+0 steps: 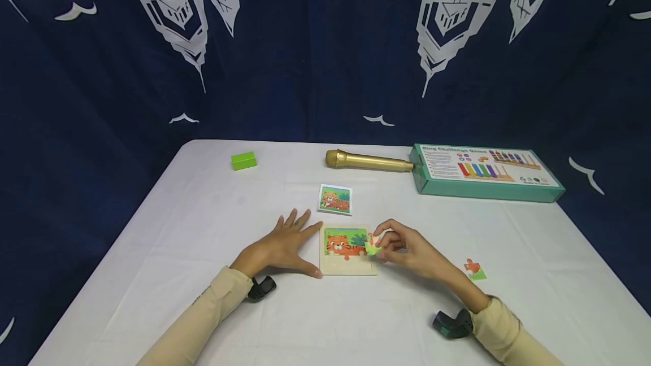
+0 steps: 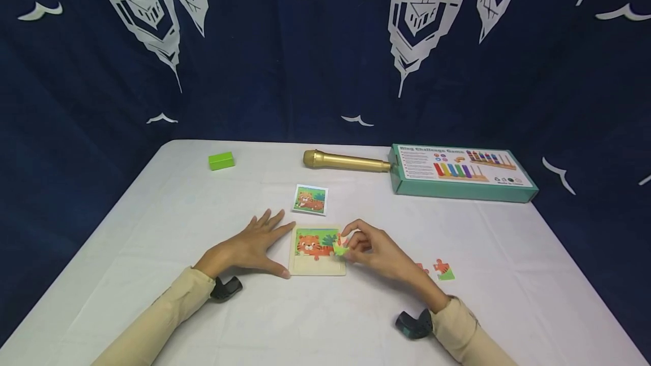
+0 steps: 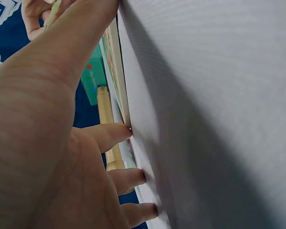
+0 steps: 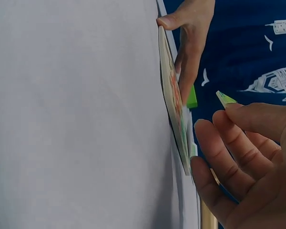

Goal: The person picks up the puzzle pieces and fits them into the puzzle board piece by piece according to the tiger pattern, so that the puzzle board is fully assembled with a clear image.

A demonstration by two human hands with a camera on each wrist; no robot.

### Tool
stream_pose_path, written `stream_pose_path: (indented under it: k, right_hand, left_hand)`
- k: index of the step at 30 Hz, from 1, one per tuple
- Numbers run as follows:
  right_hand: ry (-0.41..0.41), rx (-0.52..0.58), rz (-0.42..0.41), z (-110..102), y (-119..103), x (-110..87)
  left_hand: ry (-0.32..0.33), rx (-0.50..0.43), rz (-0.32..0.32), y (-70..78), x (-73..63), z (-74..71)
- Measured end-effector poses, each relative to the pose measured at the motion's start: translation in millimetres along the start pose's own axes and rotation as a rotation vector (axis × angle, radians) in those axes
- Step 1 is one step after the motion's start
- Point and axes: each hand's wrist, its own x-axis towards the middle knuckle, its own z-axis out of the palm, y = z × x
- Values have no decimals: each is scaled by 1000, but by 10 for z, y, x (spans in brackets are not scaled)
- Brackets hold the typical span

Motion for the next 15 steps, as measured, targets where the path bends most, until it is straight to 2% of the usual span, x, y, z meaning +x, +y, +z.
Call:
stream_pose_path:
  k: [9,15]
  right_hand:
    - [-68,36,19,84,28,33]
    - [-107,86,-24,131,44,66]
  left_hand:
    - [5,-1,10,1,0,1]
    - [5,-5,9,0,-7,1]
